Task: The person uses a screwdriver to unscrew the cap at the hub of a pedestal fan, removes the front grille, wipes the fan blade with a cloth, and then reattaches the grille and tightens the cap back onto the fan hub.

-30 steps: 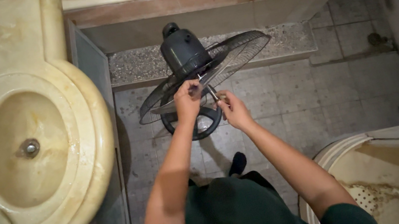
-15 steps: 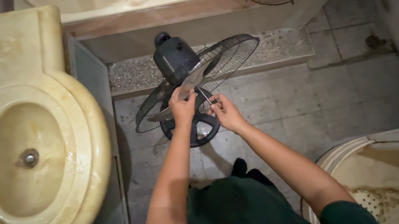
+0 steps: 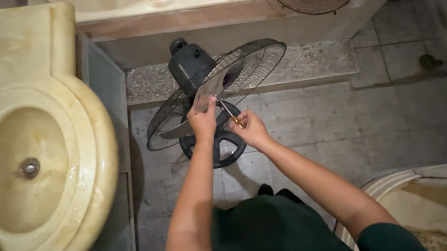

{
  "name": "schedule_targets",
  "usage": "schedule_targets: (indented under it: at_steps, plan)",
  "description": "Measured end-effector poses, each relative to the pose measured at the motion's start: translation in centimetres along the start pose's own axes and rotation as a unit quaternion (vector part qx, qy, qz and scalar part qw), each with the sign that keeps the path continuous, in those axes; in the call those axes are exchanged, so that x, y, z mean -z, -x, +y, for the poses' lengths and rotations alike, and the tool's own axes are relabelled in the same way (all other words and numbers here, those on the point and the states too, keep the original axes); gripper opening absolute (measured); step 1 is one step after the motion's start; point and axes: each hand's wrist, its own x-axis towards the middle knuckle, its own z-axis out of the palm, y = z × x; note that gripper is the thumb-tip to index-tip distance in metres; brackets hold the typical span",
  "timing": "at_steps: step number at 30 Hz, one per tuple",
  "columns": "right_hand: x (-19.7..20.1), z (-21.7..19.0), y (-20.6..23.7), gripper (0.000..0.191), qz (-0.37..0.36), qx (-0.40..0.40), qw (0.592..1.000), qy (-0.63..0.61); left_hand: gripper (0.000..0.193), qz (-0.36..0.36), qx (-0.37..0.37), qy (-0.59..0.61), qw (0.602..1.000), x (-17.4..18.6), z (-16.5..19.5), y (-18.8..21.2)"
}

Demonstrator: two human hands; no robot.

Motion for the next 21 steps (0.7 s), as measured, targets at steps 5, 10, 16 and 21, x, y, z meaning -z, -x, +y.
schedule_targets:
  at_steps: [5,10,16,21]
  plan:
    - [0.6,0.0,-0.2,0.027,-0.017,0.05,0.998,-0.013,0.017,-0.03,-0.005,-0.019,0.999,0.6,0.7,-0.4]
    - [0.7,-0.2,-0.2,0.021,-0.011,0.049,0.999,0.011,0.023,-0.041,-0.019,-0.026,0.999,0.8,1.2,-0.6]
    - [0.4,-0.3,-0.4,0.02,-0.063,-0.067,0.992,-0.081,0.019,-0.041,-0.016,-0.01,0.999,1.0,0.5,-0.6]
    - [0.8,-1.0,-0.5,0.024,-0.144,-0.188,0.955,-0.181,0.029,-0.047,0.001,-0.008,0.999,1.5,0.6,-0.9]
